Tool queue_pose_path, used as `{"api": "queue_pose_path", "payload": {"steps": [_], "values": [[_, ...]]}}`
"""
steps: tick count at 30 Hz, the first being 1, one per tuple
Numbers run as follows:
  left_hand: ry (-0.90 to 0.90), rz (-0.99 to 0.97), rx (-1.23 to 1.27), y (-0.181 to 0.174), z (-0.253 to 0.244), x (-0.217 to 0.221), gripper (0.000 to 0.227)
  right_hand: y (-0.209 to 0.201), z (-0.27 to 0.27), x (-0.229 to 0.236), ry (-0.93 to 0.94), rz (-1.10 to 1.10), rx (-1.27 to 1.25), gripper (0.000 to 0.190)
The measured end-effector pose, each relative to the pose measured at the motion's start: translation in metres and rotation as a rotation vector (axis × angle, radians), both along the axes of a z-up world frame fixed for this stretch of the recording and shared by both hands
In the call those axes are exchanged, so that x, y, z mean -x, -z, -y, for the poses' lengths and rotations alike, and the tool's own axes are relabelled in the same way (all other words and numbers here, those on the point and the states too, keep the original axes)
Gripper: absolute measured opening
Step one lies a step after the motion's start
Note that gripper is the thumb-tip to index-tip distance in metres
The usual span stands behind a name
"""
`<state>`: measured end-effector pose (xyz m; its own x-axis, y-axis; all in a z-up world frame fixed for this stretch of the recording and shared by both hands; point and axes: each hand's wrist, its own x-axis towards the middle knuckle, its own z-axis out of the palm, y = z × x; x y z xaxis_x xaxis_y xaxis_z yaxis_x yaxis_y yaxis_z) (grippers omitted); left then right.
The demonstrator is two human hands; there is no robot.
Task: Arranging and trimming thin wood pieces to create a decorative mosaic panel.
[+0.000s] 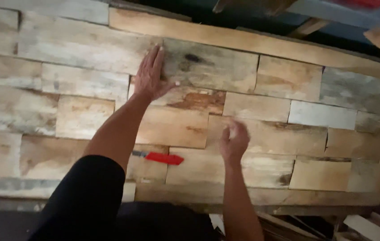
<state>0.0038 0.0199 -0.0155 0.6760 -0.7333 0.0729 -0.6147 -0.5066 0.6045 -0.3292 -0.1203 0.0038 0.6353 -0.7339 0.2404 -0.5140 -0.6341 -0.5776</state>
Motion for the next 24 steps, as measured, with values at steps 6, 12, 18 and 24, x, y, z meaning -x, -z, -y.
{"api": "queue_pose_path", "payload": {"steps": [6, 12, 18, 24], "values": [[-0.041, 0.096, 0.227, 0.001, -0.068, 0.012, 0.083, 0.002, -0.064, 0.023, 0.080, -0.034, -0.332, 0.022], [-0.074, 0.217, 0.081, -0.007, -0.191, 0.096, 0.073, 0.021, -0.050, 0.044, -0.075, -0.132, 0.140, 0.036], [-0.225, 0.158, 0.000, -0.019, -0.261, 0.181, 0.073, 0.011, -0.039, 0.074, -0.203, -0.227, 0.188, 0.048], [-0.286, 0.120, -0.008, -0.015, -0.281, 0.215, 0.079, 0.032, -0.036, 0.085, -0.223, -0.308, 0.218, 0.050]]}}
